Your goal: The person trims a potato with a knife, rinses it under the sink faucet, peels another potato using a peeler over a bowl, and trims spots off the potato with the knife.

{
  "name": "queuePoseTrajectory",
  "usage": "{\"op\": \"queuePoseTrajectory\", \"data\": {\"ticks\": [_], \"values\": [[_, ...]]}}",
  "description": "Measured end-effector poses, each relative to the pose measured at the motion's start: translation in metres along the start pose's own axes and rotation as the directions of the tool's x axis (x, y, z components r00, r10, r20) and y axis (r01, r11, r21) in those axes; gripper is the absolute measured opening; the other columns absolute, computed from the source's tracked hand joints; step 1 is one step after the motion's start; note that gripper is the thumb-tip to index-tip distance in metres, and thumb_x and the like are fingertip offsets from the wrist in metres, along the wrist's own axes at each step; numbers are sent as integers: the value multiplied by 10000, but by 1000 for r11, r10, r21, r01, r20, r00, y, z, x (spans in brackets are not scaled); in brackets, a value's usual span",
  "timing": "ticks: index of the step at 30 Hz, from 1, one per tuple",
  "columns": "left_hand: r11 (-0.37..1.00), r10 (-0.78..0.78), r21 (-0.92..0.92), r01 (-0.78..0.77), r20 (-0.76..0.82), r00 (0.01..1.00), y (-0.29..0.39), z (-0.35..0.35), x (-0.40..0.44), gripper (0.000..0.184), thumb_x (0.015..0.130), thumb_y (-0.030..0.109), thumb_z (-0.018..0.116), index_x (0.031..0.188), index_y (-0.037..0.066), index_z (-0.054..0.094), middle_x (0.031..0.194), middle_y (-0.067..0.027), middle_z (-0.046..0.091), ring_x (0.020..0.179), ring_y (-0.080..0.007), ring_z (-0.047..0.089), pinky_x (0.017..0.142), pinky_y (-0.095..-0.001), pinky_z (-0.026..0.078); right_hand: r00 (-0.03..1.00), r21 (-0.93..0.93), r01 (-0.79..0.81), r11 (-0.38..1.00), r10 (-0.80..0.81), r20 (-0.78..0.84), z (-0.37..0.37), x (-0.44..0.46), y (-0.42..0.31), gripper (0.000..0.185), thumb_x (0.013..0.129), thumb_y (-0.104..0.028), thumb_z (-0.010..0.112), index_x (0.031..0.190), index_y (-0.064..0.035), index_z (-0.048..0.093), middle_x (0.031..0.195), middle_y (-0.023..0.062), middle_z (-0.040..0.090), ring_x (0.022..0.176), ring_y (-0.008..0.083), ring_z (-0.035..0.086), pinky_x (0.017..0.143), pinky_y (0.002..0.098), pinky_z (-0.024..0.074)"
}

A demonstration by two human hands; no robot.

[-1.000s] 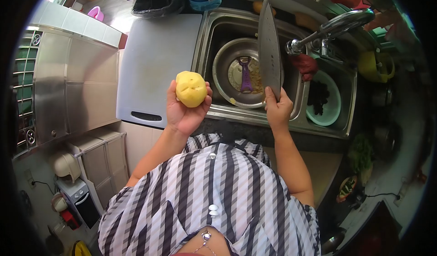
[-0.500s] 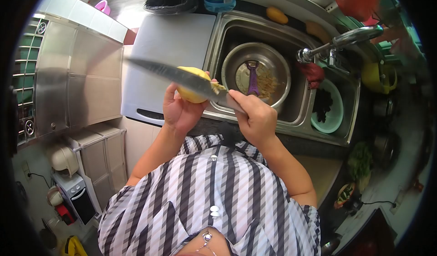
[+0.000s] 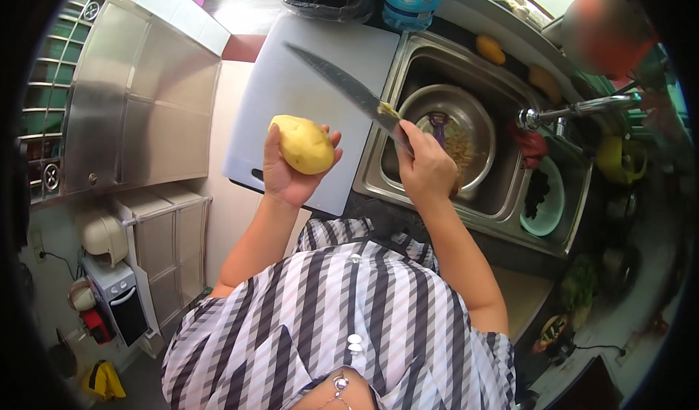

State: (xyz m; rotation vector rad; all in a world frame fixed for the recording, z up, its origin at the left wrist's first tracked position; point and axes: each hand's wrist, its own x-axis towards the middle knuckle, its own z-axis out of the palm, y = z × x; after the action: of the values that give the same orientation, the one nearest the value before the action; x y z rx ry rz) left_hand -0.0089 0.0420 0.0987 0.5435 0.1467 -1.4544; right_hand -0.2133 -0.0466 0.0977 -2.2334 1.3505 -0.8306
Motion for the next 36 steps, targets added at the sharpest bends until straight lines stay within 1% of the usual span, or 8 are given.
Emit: {"op": "queuePoseTrajectory", "data": {"ticks": [7,18,22,23,26,30,34,36], "values": [[1000,4,30,-6,68,998,-4,-9,-2,510,857,371,567,1251,70,451,1214,-163,525,1149,-388,500,969,-540,416,993,-330,-12,944,50,106,50,42,39,509,669,-207,724,1148,-192,554,940,72,638,872,287,623,702,410,473],[994,-16,104,16,1,1000,-12,-16,12,468,895,408,550,1248,115,458,1223,-109,540,1120,-287,539,912,-511,459,957,-233,-122,965,176,230,93,71,40,588,671,-329,770,1170,-157,512,1064,108,572,997,295,581,805,410,479],[968,-83,240,74,28,996,-22,-11,24,481,882,410,591,1238,127,433,1162,-81,549,1002,-231,594,800,-434,522,958,-64,-104,992,117,260,87,71,40,615,719,-345,755,1236,-132,499,1105,113,546,1037,274,560,856,358,470],[952,-78,300,61,45,996,-25,-5,27,490,880,405,602,1239,127,419,1134,-77,550,965,-218,607,766,-408,538,939,228,-226,947,149,310,82,69,43,633,736,-346,747,1264,-122,479,1106,109,544,1033,253,557,860,341,464],[852,5,523,12,-30,1000,-43,14,33,497,916,455,523,1256,116,395,1110,-72,545,965,-220,605,721,-394,551,875,836,-483,262,91,476,42,43,25,759,774,-303,745,1384,-75,356,1154,98,521,1055,178,519,914,290,421],[828,-288,491,270,-42,957,-68,15,56,486,968,482,363,1311,138,377,1223,-104,519,1069,-273,574,797,-451,542,918,731,-337,594,33,396,14,7,13,881,704,-166,783,1426,-87,285,1267,116,481,1147,214,491,978,331,398],[718,-447,584,378,-30,894,-84,35,57,576,932,496,450,1356,137,296,1234,-127,470,1069,-306,551,768,-449,560,839,830,-524,189,283,465,13,9,36,585,767,-157,719,1279,-73,450,1132,85,539,1017,163,533,867,297,463],[574,-364,764,295,-84,927,-97,40,54,634,905,491,517,1369,143,261,1248,-125,454,1078,-305,543,743,-447,564,855,742,-494,454,408,321,25,9,47,386,809,-197,690,1137,-69,532,1022,67,565,915,142,537,800,286,470]]}}
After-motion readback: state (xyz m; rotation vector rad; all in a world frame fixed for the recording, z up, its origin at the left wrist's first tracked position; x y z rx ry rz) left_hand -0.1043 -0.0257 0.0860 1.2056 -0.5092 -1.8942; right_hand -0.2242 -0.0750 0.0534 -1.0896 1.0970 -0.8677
